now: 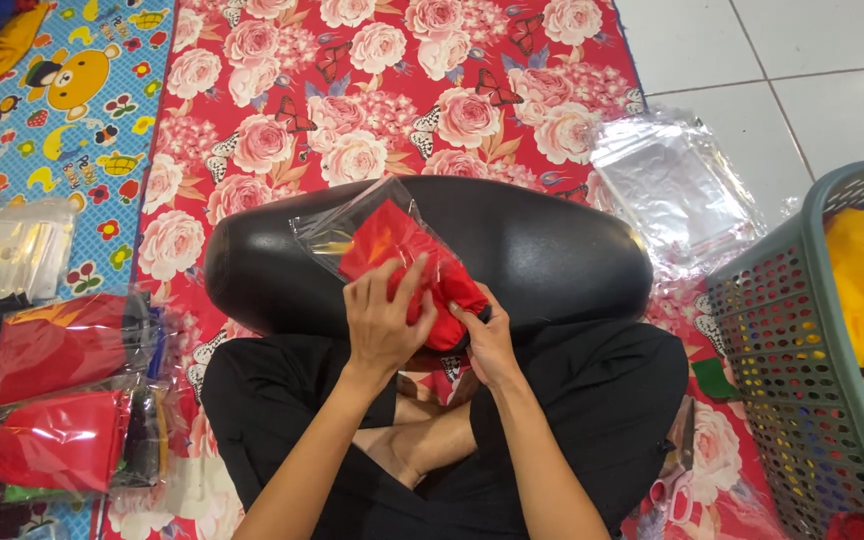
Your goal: Folding red fabric covers and placing them into individual plastic bags for packaging.
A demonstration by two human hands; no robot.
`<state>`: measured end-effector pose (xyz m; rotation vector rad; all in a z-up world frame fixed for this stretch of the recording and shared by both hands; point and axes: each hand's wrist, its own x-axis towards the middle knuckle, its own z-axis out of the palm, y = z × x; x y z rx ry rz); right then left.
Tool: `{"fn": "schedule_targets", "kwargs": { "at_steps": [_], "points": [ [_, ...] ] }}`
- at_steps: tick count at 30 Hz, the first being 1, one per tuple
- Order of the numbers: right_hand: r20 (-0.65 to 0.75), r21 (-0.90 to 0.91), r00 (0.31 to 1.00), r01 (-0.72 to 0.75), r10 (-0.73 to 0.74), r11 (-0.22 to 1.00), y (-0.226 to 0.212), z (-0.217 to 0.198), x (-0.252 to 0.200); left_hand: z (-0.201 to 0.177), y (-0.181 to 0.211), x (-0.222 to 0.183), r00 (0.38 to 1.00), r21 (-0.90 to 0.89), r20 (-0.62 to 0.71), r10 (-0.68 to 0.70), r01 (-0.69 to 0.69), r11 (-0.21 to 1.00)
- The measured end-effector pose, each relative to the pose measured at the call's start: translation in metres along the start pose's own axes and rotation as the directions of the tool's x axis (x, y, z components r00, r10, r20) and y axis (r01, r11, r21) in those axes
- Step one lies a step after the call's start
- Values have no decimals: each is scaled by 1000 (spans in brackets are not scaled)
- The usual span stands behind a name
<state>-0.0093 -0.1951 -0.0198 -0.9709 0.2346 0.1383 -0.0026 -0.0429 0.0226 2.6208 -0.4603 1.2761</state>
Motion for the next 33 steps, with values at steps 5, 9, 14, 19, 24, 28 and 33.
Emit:
{"fn": "schedule_targets", "kwargs": {
  "at_steps": [5,9,14,19,24,28,33],
  "points": [
    [18,-25,1000,24,-24,999,12,-11,5,9,19,24,996,-149,79,46,-33,988],
    [-27,34,997,69,-69,997,3,-8,4,26,37,19,985,-256,163,58,-15,967],
    [-82,110,988,137,-128,984,-27,13,-11,34,62,14,993,-299,115,40,-4,954],
    [-164,83,965,220,-205,972,-22,14,-12,51,74,1,995,-315,104,-3,36,948],
    [-250,209,965,130,-76,969,-31,20,-16,48,92,-9,981,-351,173,-85,142,926],
    [-285,275,959,74,8,958,-43,27,-18,54,102,-22,973,-364,187,-136,198,910],
    [-346,415,923,-13,170,910,-57,32,-20,35,90,-20,974,-410,124,-190,225,884]
  ]
}}
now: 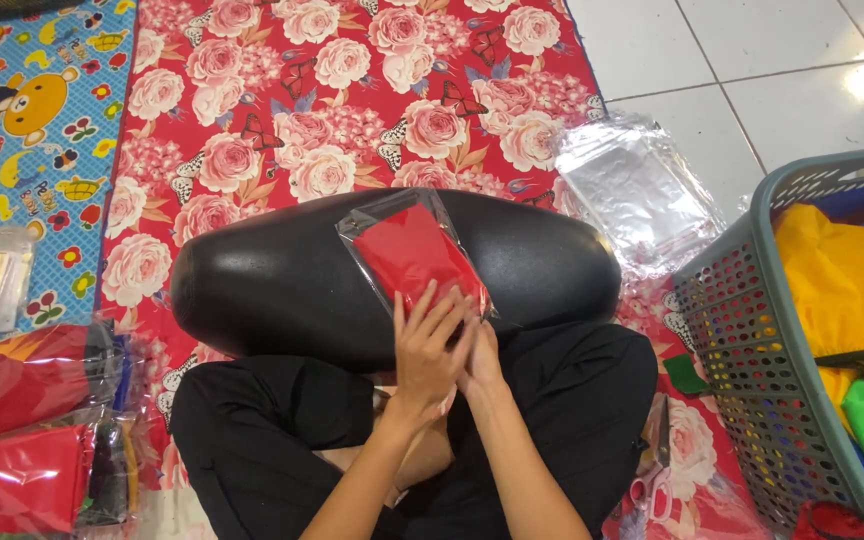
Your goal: Folding red fabric covers and placing them into individual plastic bags for packaging.
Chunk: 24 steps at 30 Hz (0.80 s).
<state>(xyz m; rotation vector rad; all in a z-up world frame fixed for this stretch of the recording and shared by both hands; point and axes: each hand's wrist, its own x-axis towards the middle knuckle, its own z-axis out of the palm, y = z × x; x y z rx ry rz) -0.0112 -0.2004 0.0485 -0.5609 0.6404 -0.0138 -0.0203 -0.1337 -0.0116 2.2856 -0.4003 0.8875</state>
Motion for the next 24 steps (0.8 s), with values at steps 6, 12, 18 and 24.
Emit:
{"fn": "schedule_targets", "kwargs": {
  "at_steps": [6,12,18,24],
  "points": [
    [-80,42,994,-73,76,996,17,-11,20,-19,-21,-19,992,-26,-90,92,-94,995],
    [-89,-131,995,-57,46,990,36,-3,42,-19,-5,-12,985,-70,-163,64,-76,995],
    [-125,-192,992,-46,22,980,26,35,9,-18,-20,-19,976,-61,-218,-3,-11,998],
    [-136,-294,991,-40,0,955,24,55,-10,-28,-12,-6,956,-75,-285,72,-98,992]
  ]
}}
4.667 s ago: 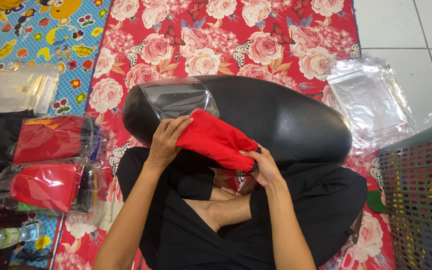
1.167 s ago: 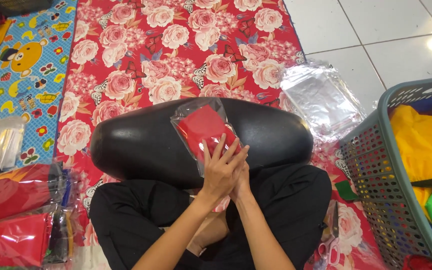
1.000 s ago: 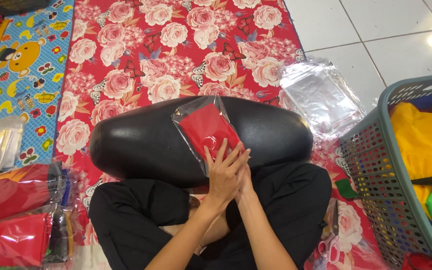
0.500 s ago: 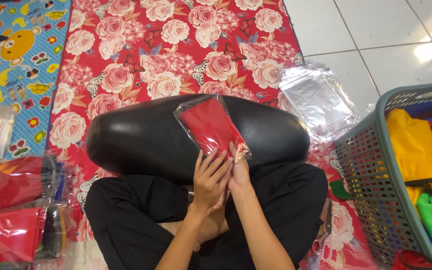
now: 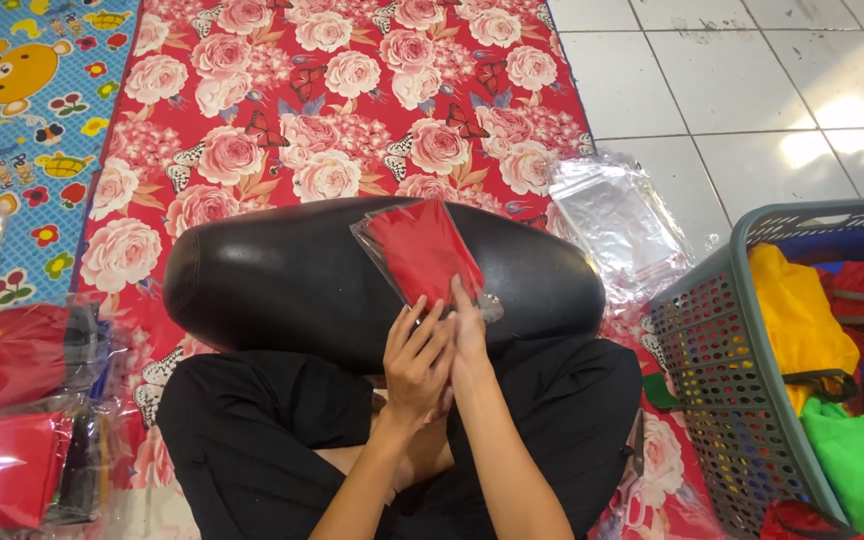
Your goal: Folding red fabric covers and placing them into individual plastic bags for packaging.
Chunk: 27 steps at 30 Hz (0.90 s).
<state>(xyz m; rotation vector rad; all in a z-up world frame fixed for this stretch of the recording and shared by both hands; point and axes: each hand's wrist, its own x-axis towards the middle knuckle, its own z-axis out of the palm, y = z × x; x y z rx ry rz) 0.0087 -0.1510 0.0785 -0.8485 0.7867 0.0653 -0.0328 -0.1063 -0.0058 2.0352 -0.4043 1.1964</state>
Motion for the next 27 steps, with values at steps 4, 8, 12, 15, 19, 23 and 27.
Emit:
{"fn": "schedule_targets", "kwargs": {
  "at_steps": [4,8,12,15,19,23,27],
  "points": [
    [-15,45,999,51,-50,998,-47,32,-65,-14,26,33,998,-27,-56,28,-29,999],
    [-62,-17,995,76,-77,997,-23,-5,-22,-17,36,32,993,-64,-113,36,-44,997],
    [-162,-467,970,88,-183,880,23,-70,55,-12,22,-12,1000,-50,-12,-27,26,998],
    [-140,-316,969,150,-202,937,46,-79,64,-7,18,-18,1000,-30,7,-24,24,999],
    [-135,-286,956,215,-261,934,14,-47,18,-5,18,-16,1000,-38,13,-20,20,999],
    [-206,-186,969,99,-137,977,20,-59,50,-4,19,-20,1000,-65,19,-21,22,998],
    [-231,-378,964,35,-131,925,29,-69,90,-3,18,-16,1000,-78,8,-2,3,997]
  ]
}}
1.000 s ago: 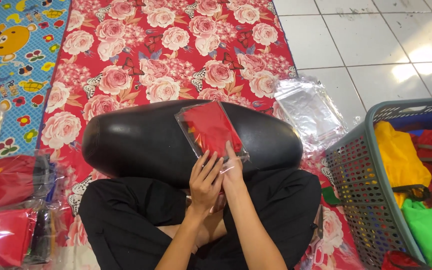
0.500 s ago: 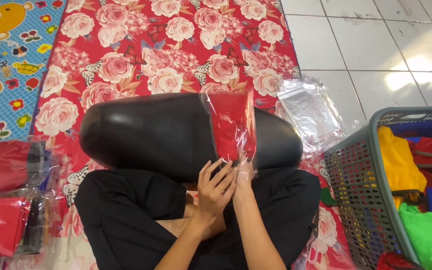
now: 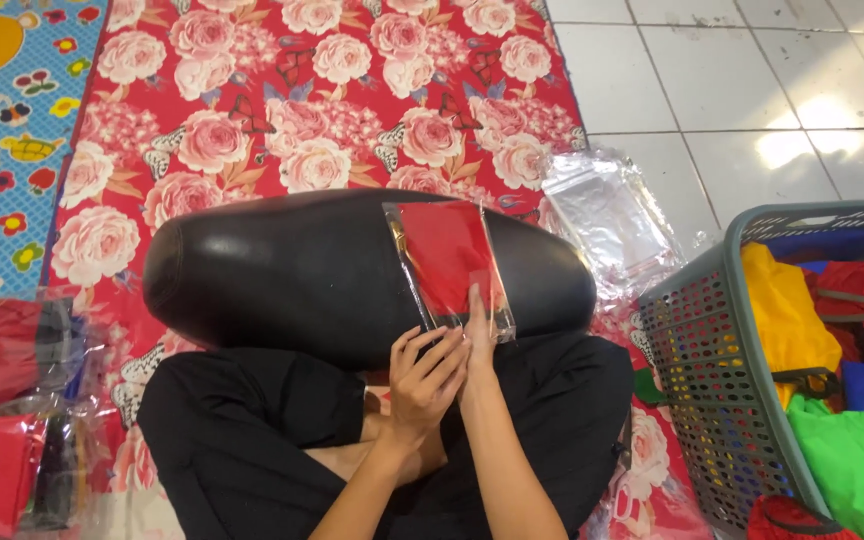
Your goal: Folding red fabric covers and placing them into individual plastic bags for packaging.
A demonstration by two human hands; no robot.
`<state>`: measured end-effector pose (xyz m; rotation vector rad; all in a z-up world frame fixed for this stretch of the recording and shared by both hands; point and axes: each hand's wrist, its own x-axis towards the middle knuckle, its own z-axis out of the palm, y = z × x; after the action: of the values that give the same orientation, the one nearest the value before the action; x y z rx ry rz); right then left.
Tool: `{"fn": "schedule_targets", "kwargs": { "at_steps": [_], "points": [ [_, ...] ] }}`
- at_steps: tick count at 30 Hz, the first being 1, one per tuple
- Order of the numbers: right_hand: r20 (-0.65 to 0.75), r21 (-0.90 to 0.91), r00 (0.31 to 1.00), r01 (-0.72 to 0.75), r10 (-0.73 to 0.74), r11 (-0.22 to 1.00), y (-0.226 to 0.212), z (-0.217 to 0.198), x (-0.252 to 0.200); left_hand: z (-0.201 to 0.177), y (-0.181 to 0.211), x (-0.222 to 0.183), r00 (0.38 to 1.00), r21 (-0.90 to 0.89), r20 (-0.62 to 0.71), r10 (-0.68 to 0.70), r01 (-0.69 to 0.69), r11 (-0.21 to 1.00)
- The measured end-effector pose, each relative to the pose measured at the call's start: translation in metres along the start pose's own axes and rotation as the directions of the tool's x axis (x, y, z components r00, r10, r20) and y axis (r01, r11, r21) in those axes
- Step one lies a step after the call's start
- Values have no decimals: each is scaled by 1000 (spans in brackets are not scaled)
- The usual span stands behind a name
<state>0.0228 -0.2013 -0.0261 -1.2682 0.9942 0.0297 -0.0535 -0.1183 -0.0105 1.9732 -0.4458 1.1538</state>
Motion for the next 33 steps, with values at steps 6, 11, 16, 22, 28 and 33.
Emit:
{"fn": "schedule_targets", "kwargs": {
  "at_steps": [6,11,16,22,28,33],
  "points": [
    [160,248,936,270,-314,930,-22,2,-65,-1,-1,1,1000,36,-1,-14,14,999],
    [226,523,965,-6,-131,852,7,-14,-40,-9,0,5,998,27,62,5,-7,1000],
    [142,458,974,95,-178,884,10,-8,-22,-18,5,13,991,-10,128,23,-22,1000],
    [100,489,985,72,-138,869,15,-16,-20,-17,4,7,977,7,208,40,-42,999],
    [27,390,978,179,-205,903,24,-26,-17,-10,1,9,987,27,150,52,-57,998],
    [195,413,953,134,-231,901,25,-26,-15,-16,-3,9,976,28,204,69,-76,997]
  ]
}}
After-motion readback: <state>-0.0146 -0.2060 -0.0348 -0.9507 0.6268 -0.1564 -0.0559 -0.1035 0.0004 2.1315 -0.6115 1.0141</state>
